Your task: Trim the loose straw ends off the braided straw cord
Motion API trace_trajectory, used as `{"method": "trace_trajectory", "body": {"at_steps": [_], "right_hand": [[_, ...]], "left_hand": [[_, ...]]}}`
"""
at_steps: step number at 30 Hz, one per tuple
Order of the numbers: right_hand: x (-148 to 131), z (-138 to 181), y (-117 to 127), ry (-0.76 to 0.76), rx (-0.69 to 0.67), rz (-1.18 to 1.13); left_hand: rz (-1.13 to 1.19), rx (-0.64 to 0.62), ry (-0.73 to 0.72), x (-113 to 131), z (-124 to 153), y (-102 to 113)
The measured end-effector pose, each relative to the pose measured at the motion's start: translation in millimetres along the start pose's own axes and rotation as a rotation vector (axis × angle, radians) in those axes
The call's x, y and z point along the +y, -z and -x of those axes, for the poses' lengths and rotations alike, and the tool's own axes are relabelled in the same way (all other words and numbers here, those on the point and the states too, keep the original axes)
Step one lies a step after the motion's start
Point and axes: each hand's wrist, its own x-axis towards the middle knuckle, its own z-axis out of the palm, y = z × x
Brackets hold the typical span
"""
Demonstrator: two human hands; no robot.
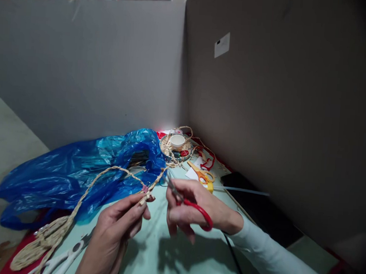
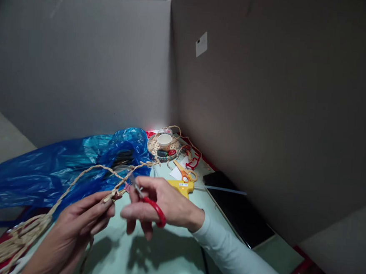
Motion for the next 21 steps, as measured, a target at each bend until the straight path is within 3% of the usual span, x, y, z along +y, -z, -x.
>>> {"method": "trace_trajectory", "body": {"at_steps": [2, 6, 21], "right_hand": [[-1.9, 1.2, -0.4, -0.125, -0.150, -0.013], [3.1, -1.4, -1.0, -0.235, -0.254, -0.015], [19.9, -7.4, 5.9, -0.130, -0.355, -0.192]], "left_hand": [[-0.006, 0.011, -0.034, 1.1, -0.2, -0.4], [0.000, 0.023, -0.067, 1.5, 2.5, -0.9], [0.079, -0.072, 0.072, -4.1, 7.2, -5.9]]}}
